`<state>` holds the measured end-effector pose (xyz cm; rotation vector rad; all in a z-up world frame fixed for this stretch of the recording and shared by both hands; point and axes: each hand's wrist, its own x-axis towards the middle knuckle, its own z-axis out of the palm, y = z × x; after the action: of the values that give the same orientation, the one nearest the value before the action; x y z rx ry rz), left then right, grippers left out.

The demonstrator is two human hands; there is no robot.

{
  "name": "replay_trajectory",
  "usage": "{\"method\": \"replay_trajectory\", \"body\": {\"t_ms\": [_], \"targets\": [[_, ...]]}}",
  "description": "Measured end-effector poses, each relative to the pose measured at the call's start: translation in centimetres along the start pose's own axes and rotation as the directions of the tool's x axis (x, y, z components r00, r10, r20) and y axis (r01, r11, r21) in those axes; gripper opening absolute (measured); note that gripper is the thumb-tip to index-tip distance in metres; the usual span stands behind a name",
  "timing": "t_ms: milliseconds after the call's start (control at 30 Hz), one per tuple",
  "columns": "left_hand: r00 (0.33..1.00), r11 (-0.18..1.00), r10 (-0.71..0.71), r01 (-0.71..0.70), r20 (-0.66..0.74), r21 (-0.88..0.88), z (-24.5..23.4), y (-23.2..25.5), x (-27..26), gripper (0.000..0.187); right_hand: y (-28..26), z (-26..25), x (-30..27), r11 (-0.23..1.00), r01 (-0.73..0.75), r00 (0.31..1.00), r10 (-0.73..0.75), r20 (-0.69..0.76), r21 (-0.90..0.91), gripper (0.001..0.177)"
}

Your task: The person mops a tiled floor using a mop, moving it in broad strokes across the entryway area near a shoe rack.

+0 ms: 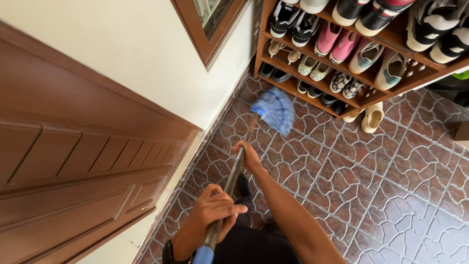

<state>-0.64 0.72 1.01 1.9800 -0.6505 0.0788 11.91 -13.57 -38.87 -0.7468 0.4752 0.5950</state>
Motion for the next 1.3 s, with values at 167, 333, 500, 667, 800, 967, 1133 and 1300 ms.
{"method": "replay_trajectory", "body": {"t_ms": [167,333,500,667,800,967,1133,1300], "targets": [[0.996,0.993,0.066,-0.071,0.055,0.092,0.4,2.5,0.7,0.030,-1.8,2.9,-4.8,0.209,0.278,0.949,-0.208,0.235,-0.938,0.021],[0.990,0.984,0.140,-0.138,-0.016,0.112,2.8,4.6,2.1,0.026,-6.0,4.2,-11.4,0.097,0.184,0.965,-0.209,0.160,-0.978,0.028],[0.984,0.978,0.179,-0.181,0.021,0.103,9.1,7.7,2.8,0.023,-9.3,-1.5,-17.2,0.152,0.182,0.956,-0.259,0.139,-0.971,0.023],[0.978,0.976,0.205,-0.208,0.047,0.065,18.0,10.8,4.2,0.022,-14.1,-10.8,-22.9,0.068,0.122,0.960,-0.260,0.100,-0.990,0.029],[0.977,0.977,0.211,-0.212,0.037,0.001,24.4,12.1,4.7,0.018,-16.7,-18.6,-26.7,0.052,0.120,0.947,-0.306,0.099,-0.991,0.024],[0.974,0.975,0.214,-0.209,0.068,-0.079,30.2,12.7,5.8,0.017,-18.4,-26.9,-30.5,-0.030,-0.047,0.937,-0.348,-0.034,-0.998,0.035],[0.961,0.957,0.232,-0.198,0.153,-0.211,35.1,11.7,5.4,0.014,-17.8,-35.0,-33.6,0.018,-0.221,0.897,-0.389,-0.211,-0.975,0.029],[0.918,0.925,0.214,-0.080,0.334,-0.372,38.6,10.2,3.5,0.012,-15.7,-39.7,-36.9,0.120,-0.242,0.803,-0.532,-0.269,-0.963,0.026]]}}
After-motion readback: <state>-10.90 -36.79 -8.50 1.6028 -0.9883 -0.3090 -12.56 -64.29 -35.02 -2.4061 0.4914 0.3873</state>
